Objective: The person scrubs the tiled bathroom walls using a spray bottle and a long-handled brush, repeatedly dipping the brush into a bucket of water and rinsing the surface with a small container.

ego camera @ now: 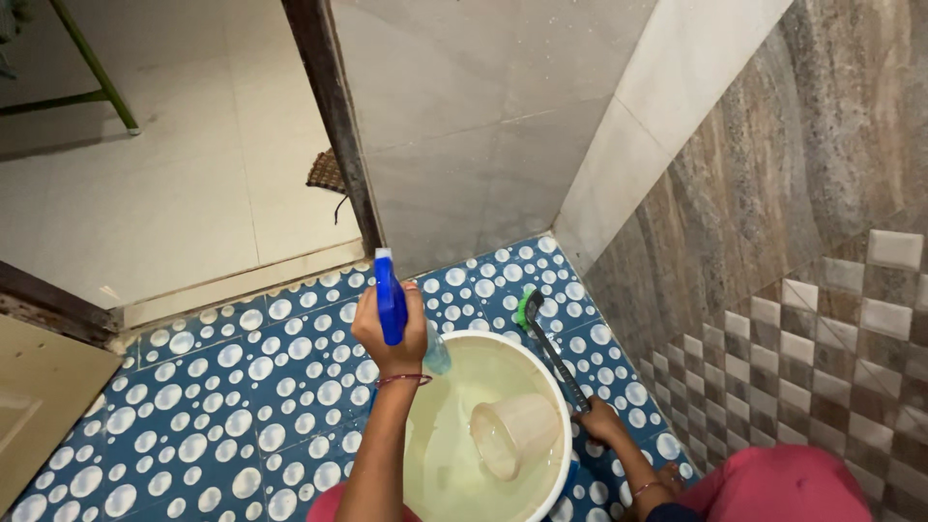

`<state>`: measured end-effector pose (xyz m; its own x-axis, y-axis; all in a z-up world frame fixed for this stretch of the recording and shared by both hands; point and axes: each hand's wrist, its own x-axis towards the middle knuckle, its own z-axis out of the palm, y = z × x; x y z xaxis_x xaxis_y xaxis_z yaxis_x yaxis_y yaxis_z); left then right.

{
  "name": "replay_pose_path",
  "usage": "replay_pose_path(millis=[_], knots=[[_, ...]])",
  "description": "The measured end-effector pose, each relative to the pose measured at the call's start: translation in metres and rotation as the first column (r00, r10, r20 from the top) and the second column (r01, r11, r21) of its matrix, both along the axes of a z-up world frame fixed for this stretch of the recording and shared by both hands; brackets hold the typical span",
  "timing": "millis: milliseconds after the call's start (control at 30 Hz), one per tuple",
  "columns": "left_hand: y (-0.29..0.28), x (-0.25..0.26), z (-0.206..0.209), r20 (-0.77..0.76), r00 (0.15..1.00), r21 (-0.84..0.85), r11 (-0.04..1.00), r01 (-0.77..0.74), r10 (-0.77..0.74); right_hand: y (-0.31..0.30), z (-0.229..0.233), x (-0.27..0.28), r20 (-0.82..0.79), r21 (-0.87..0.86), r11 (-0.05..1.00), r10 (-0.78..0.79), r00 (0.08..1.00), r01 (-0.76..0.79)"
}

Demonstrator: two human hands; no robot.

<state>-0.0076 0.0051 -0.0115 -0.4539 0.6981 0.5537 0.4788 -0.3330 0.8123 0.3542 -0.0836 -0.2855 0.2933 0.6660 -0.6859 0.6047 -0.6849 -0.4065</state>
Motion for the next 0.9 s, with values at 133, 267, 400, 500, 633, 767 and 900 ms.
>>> replay_pose_path(millis=[133, 267, 400, 500, 633, 767, 900], knots=[[-0.001, -0.002, 0.007, 0.017, 1.0, 0.066, 0.998, 0.014, -0.015, -0.002, 0.002, -0.001, -0.006, 0.028, 0.999, 0.021, 1.0, -0.021], [-0.003, -0.002, 0.009, -0.103, 0.994, 0.1, 0.994, 0.037, -0.026, -0.002, 0.003, -0.001, 0.009, -0.005, 0.999, 0.037, 0.999, -0.037], [-0.005, -0.003, 0.01, -0.051, 0.999, 0.071, 0.997, 0.019, -0.015, -0.003, 0.004, -0.004, 0.021, -0.02, 0.999, 0.028, 0.999, -0.027], [-0.005, -0.001, 0.013, -0.02, 1.0, 0.13, 0.991, 0.023, -0.02, -0.002, 0.006, -0.004, 0.023, -0.017, 1.0, 0.022, 1.0, -0.021], [-0.003, -0.002, 0.01, -0.051, 0.997, 0.153, 0.986, 0.063, -0.056, -0.002, 0.008, -0.006, 0.009, -0.047, 0.999, -0.027, 1.0, 0.027], [-0.002, 0.0, 0.005, -0.083, 0.996, 0.108, 0.993, 0.041, -0.032, 0.0, 0.009, -0.008, -0.016, 0.075, 0.997, -0.016, 1.0, 0.017], [0.001, 0.003, 0.006, -0.114, 0.993, 0.199, 0.978, 0.061, -0.039, 0.009, 0.011, -0.008, 0.02, 0.232, 0.973, 0.0, 1.0, -0.005]])
